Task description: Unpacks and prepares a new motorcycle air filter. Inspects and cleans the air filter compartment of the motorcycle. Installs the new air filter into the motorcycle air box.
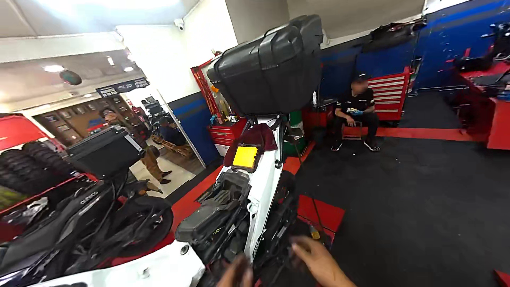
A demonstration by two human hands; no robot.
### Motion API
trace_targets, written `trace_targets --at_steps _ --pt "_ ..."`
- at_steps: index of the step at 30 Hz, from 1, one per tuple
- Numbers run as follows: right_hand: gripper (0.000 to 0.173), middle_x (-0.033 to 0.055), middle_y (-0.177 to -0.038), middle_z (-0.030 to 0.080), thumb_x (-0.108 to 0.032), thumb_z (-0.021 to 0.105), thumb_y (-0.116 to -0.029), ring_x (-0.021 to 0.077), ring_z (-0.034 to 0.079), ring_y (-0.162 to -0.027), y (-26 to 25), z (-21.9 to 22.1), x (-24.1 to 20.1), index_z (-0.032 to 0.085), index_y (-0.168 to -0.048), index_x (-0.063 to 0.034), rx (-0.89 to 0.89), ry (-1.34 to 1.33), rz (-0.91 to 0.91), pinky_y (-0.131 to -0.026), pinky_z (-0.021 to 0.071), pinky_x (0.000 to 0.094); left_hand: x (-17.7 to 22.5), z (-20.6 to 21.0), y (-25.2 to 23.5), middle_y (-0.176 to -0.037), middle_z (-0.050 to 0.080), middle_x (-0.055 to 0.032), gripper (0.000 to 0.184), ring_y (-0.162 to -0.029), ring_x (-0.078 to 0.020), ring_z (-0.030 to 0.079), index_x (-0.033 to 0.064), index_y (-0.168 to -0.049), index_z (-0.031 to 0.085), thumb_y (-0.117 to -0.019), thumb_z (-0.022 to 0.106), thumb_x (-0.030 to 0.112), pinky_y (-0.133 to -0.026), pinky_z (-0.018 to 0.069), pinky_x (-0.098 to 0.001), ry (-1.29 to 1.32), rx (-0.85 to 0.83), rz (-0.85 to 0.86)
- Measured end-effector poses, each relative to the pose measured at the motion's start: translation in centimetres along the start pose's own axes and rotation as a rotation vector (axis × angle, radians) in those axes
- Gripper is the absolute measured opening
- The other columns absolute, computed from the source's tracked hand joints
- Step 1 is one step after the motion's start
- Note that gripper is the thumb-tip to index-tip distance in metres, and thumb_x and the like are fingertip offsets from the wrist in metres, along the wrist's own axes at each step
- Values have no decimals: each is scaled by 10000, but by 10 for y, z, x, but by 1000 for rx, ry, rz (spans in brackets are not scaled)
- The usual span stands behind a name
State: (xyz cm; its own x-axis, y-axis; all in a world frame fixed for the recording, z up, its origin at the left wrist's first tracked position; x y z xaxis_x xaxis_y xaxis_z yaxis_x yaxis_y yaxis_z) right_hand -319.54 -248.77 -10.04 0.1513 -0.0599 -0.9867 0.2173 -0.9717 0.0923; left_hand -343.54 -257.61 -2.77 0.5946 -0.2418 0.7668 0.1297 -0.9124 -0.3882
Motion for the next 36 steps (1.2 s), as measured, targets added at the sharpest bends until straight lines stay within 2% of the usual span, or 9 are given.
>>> trace_targets --at_steps 2,4,8,12,17,19,22,28,36 --pt "376 99 -1100 730 -298 548 -1058 209 736 -918 -47 -7 -92 617 -1328 -47 98 -182 -109 -801 639 413 54 -24 -108 -1268 694 -122 432 -1143 -191 684 8 -1365 606 -1037 563 286 -1010 573 -428 -38 63 117" --pt "380 139 -1133 721 -276 547 -1065 238 732 -975 -94 -9 -152 598 -1334 -12 195 -306 -175 -847 625 438 69 -38 -206 -1257 693 -134 426 -1139 -253 681 56 -1358 622 -1061 528 347 -1003 547 -525 -169 93 112" --pt "532 196 -1292 647 -394 534 -1056 323 669 -1135 -176 -2 -193 489 -1452 -41 278 -316 -155 -938 560 542 7 -29 -367 -1232 680 -219 494 -1168 -393 647 58 -1336 628 -1077 456 442 -1014 476 -661 -234 -16 -129" --pt "564 226 -1385 572 -438 527 -1055 369 595 -1238 -225 4 -197 460 -1461 -52 254 -273 -48 -988 509 583 -52 9 -429 -1280 638 -290 582 -1230 -446 605 -11 -1368 587 -1090 397 464 -1062 433 -670 -244 -237 -264" --pt "546 206 -1427 546 -391 524 -1070 338 564 -1305 -241 8 -205 403 -1491 -65 202 -278 -16 -1040 499 563 -72 28 -446 -1343 613 -277 655 -1294 -420 570 -10 -1376 589 -1103 295 508 -1101 401 -651 -255 -354 -286" --pt "587 200 -1460 515 -393 522 -1071 329 519 -1346 -244 13 -208 360 -1531 -67 166 -249 -11 -1076 453 568 -75 26 -447 -1280 637 -280 619 -1235 -419 599 -19 -1316 621 -1112 303 471 -1060 425 -649 -227 -361 -291" --pt "578 177 -1407 569 -402 522 -1070 279 553 -1312 -252 19 -206 371 -1524 -79 171 -185 3 -1067 465 502 -75 27 -438 -1237 654 -263 536 -1158 -398 625 -4 -1295 639 -1118 351 412 -996 464 -620 -137 -364 -344" --pt "511 175 -1456 520 -339 502 -1082 241 529 -1338 -257 15 -210 408 -1499 -58 138 -262 -4 -1092 460 434 -91 25 -441 -1092 700 -170 394 -972 -241 676 14 -1274 653 -1106 445 303 -892 548 -446 89 -335 -446" --pt "448 176 -1375 578 -280 536 -1075 257 590 -1281 -254 2 -206 465 -1438 -27 66 -437 20 -1053 524 447 -88 17 -429 -1073 712 -131 392 -960 -197 688 25 -1305 627 -1104 451 312 -883 560 -387 226 -294 -546"
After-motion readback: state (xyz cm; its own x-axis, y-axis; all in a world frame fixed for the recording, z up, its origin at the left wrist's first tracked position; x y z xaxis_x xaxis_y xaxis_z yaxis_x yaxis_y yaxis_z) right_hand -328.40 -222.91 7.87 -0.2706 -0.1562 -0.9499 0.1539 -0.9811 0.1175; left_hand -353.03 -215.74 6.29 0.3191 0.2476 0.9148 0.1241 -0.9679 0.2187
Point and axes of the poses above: each hand's wrist, its own y-axis away from the middle knuckle, its own z-axis out of the palm, x = y × z, the point moved 8 cm from there along -y, towards the middle knuckle
